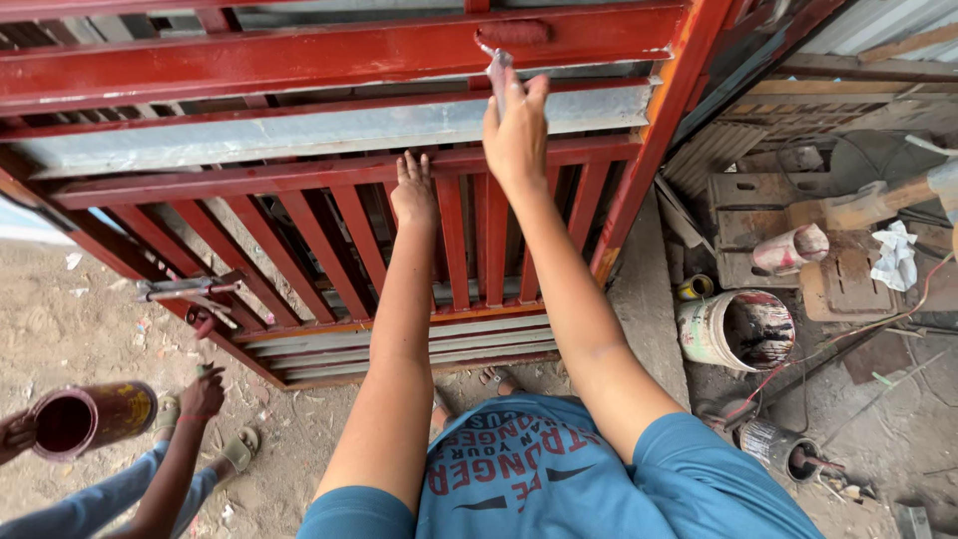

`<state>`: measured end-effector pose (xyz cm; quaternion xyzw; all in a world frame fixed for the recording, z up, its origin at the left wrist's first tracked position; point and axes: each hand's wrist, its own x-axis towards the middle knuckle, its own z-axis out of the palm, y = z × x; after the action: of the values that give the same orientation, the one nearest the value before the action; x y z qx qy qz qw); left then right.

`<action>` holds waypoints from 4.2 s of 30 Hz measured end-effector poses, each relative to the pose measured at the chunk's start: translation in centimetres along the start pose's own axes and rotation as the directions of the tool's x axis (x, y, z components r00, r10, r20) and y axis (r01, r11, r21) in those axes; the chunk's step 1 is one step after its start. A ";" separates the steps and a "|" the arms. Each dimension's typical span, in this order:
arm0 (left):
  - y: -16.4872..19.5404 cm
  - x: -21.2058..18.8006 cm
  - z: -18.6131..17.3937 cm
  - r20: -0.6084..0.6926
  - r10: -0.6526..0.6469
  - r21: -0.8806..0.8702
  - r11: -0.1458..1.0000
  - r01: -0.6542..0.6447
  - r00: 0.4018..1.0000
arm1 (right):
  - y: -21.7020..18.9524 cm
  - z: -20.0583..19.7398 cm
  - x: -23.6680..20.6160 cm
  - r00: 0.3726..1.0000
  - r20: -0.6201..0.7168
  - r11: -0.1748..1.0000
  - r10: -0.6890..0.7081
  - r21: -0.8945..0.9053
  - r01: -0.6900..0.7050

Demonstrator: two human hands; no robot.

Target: The person paints a red metal gate using a paint roller, applying red paint to the horizontal bars and vertical slats. Another person assists by holding a paint can and using a brush on lower sections. The camera wearer repeatedly dips the roller into the paint can to reload paint and continues coating the gate surface.

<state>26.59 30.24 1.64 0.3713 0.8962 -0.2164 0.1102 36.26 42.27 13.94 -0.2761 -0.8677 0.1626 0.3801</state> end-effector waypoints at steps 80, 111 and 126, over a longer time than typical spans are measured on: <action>-0.5 -0.3 0.0 0.104 -0.048 -0.184 0.981 0.067 0.993 | 24.5 -4.5 -11.1 0.904 0.086 0.878 0.419 0.215 -0.428; -0.5 -0.8 0.6 0.097 -0.038 -0.201 0.978 0.057 0.995 | 23.0 -4.4 -11.0 0.805 0.251 0.843 0.537 -0.119 -0.525; 0.0 0.0 1.5 0.095 -0.095 -0.120 0.987 0.106 0.991 | 21.0 -4.5 -10.9 0.795 0.322 0.857 0.514 -0.208 -0.471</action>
<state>26.67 29.52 0.34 0.3080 0.9197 -0.1817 0.1617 53.20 52.76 0.38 -0.4790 -0.8289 0.2532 0.1392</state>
